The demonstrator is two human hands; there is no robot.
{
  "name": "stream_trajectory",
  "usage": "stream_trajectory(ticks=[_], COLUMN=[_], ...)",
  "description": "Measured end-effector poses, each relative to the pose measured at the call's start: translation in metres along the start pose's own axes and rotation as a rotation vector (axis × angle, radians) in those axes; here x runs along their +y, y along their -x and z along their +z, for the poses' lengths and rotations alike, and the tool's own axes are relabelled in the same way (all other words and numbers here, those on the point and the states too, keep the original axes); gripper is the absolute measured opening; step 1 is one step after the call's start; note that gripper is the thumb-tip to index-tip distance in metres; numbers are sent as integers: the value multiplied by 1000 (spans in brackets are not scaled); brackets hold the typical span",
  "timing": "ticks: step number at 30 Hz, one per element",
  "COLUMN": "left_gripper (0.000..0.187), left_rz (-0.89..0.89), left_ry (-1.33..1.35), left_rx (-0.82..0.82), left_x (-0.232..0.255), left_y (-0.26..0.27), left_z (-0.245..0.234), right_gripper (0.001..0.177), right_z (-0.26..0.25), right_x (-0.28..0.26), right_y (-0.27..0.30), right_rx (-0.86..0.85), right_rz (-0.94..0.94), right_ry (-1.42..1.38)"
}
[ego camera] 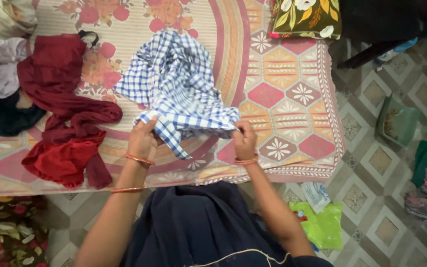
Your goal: The person folds a blue and white checkered shirt by hand, smoothing it out and carefully folding the sleeves and body on a patterned bedspread.
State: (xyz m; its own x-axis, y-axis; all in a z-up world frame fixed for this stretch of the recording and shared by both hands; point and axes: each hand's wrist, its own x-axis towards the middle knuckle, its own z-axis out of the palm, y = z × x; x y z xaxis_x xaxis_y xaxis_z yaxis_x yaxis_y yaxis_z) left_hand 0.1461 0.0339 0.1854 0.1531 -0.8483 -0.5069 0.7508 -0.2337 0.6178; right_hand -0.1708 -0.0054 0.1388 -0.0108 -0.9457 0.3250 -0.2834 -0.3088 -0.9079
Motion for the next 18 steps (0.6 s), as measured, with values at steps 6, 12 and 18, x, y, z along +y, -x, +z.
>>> stream_trajectory(ticks=[6,12,18], left_gripper=[18,18,23], left_rz=[17,-49,-90], left_ry=[-12,105,-56], left_rx=[-26,-82,-257], left_x=[-37,-13,0], left_y=[-21,-23,-37], left_z=[-16,-8,2], right_gripper=[5,31,26], right_z=[-47,-52,-63], right_x=[-36,-120,-157], right_y=[5,5,-15], right_rx=[-136,-420,-623], right_rz=[183,79,-17], right_ry=[-283,193,382])
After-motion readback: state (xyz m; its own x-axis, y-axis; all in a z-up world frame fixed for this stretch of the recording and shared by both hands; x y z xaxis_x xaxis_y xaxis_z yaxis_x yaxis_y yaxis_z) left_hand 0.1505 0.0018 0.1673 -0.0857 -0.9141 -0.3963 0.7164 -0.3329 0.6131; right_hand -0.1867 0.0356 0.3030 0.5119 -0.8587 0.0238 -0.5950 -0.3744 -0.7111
